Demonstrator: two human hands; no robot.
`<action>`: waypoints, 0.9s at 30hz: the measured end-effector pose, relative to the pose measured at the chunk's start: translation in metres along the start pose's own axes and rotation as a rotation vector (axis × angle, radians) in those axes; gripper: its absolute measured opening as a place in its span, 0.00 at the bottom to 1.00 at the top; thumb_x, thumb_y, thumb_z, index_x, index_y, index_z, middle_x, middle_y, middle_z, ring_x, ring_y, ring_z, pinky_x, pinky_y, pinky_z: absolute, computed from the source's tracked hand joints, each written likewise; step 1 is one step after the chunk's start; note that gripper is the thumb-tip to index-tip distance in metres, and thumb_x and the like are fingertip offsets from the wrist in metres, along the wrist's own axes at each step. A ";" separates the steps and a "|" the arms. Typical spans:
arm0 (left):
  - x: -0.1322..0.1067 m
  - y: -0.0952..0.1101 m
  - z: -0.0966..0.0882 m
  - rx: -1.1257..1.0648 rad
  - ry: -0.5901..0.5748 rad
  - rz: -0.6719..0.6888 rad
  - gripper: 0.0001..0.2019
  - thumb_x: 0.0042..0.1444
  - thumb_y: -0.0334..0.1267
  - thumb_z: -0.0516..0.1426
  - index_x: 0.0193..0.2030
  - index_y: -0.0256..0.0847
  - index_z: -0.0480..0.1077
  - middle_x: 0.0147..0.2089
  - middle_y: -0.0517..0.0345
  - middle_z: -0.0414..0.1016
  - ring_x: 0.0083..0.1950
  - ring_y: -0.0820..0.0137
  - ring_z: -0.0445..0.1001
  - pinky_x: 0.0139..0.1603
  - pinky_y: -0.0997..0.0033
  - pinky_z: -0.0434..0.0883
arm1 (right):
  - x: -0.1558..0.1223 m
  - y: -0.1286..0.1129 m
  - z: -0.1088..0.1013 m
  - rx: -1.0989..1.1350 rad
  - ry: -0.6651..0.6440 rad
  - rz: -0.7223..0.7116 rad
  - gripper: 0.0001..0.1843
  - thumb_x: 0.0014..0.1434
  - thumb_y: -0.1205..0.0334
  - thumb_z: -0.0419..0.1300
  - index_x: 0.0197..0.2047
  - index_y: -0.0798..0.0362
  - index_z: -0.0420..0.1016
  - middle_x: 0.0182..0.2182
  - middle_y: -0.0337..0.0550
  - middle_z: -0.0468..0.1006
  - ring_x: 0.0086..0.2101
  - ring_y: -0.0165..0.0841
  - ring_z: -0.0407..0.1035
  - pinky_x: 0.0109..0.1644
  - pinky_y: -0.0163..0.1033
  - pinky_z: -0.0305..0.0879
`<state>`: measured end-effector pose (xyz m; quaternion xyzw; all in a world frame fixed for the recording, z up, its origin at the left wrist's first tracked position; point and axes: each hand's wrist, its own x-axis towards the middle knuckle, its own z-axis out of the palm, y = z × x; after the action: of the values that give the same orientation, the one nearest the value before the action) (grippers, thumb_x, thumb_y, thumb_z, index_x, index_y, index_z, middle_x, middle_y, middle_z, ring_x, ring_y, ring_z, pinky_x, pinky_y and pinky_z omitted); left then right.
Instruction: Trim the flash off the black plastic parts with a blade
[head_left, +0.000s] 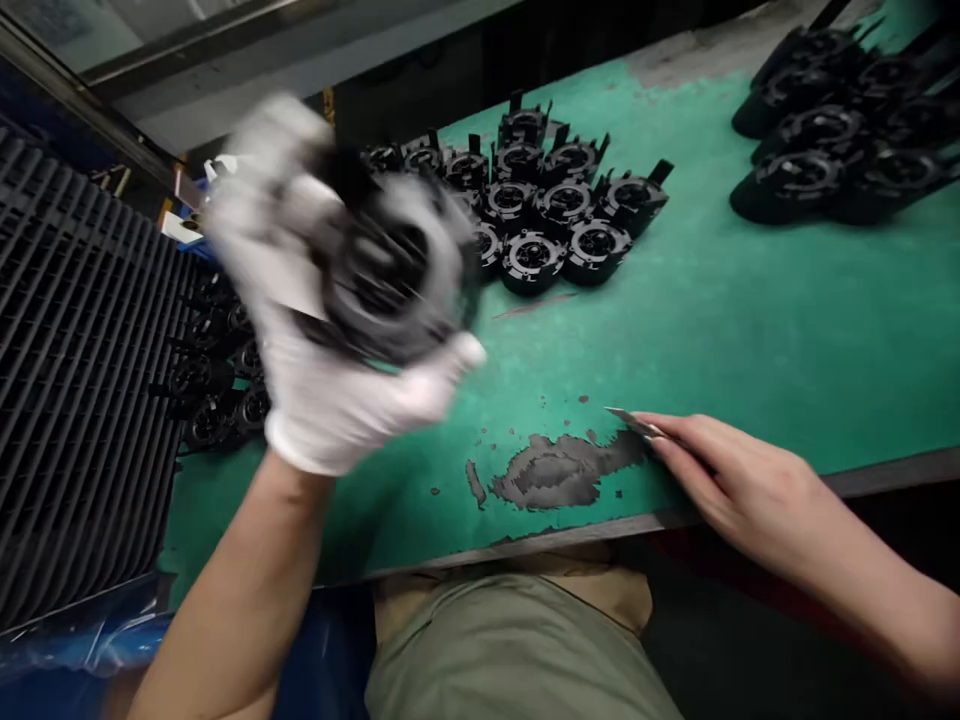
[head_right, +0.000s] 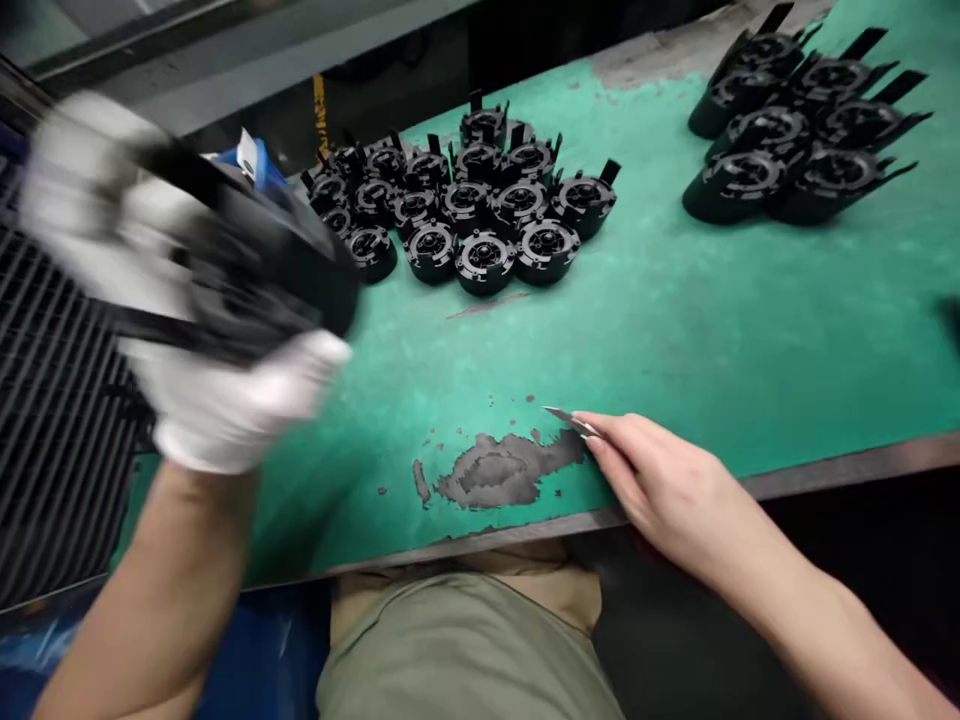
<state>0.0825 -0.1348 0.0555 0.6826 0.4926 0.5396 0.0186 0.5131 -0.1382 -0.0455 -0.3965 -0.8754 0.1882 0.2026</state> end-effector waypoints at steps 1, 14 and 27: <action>-0.015 -0.003 0.008 -0.018 -0.170 0.113 0.47 0.66 0.70 0.80 0.83 0.56 0.71 0.82 0.47 0.75 0.84 0.40 0.83 0.88 0.26 0.83 | -0.001 0.000 0.002 0.009 0.003 0.005 0.17 0.91 0.57 0.61 0.74 0.42 0.85 0.56 0.45 0.96 0.48 0.46 0.95 0.53 0.50 0.90; -0.142 0.019 0.039 0.234 -0.637 -0.509 0.63 0.52 0.77 0.87 0.83 0.44 0.73 0.73 0.33 0.86 0.74 0.30 0.88 0.77 0.24 0.88 | 0.002 -0.053 0.023 0.133 0.016 -0.063 0.31 0.89 0.61 0.64 0.88 0.33 0.76 0.61 0.43 0.96 0.50 0.49 0.94 0.54 0.52 0.90; -0.096 -0.018 0.037 -0.082 -0.824 -0.170 0.47 0.60 0.67 0.87 0.79 0.50 0.82 0.79 0.35 0.88 0.83 0.33 0.86 0.88 0.28 0.83 | 0.014 -0.048 0.027 0.080 -0.105 -0.213 0.26 0.93 0.59 0.60 0.86 0.42 0.77 0.46 0.41 0.90 0.38 0.39 0.89 0.40 0.44 0.83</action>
<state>0.1052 -0.1736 -0.0387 0.7968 0.4769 0.2372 0.2855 0.4615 -0.1608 -0.0416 -0.2827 -0.9137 0.2208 0.1908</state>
